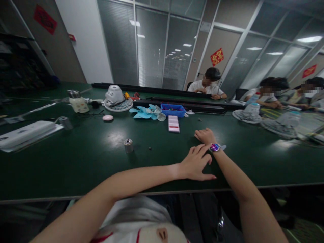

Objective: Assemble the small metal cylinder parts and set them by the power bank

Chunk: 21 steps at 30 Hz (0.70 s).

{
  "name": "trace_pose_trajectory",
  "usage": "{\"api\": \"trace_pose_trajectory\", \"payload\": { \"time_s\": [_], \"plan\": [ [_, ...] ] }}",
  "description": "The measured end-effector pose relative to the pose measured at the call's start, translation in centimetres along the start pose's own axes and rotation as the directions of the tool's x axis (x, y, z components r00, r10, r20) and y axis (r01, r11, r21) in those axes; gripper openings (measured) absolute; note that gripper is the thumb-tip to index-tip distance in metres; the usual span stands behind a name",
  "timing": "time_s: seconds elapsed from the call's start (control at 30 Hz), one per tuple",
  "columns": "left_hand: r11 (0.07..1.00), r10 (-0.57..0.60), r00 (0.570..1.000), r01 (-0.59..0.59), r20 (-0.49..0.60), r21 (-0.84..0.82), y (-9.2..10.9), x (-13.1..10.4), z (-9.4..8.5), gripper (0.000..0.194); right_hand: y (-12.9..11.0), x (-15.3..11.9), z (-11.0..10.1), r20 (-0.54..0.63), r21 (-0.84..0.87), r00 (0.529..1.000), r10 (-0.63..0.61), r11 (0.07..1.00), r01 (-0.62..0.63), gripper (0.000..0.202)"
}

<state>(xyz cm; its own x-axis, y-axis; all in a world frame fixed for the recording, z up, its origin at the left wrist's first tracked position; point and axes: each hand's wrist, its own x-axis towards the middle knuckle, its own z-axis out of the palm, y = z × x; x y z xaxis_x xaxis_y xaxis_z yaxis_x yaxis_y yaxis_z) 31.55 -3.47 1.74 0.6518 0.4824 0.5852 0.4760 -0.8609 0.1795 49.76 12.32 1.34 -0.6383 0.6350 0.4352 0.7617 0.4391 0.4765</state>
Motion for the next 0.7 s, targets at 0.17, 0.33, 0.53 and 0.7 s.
{"api": "trace_pose_trajectory", "payload": {
  "time_s": [0.17,0.33,0.53,0.7],
  "plan": [
    [0.924,0.194,0.980,-0.195,0.036,0.329,-1.1,-8.2,-10.0,0.022,-3.0,1.0,-2.4,-0.263,0.084,0.933,0.247,0.969,-0.233,0.040],
    [0.890,-0.187,0.981,0.189,-0.045,0.414,-4.8,-12.1,-11.7,0.034,-10.8,3.0,-7.0,-0.225,0.398,0.956,0.188,0.913,-0.086,0.038],
    [0.904,-0.313,0.949,0.284,0.041,0.318,-9.0,-13.0,-8.3,0.042,-16.2,3.7,-8.2,-0.031,0.723,0.983,0.178,0.683,-0.101,0.039],
    [0.938,-0.323,0.934,0.294,0.155,0.183,-9.5,-13.3,-8.1,0.041,-15.7,3.9,-6.6,0.259,0.893,0.915,0.310,0.283,-0.349,0.043]
  ]
}}
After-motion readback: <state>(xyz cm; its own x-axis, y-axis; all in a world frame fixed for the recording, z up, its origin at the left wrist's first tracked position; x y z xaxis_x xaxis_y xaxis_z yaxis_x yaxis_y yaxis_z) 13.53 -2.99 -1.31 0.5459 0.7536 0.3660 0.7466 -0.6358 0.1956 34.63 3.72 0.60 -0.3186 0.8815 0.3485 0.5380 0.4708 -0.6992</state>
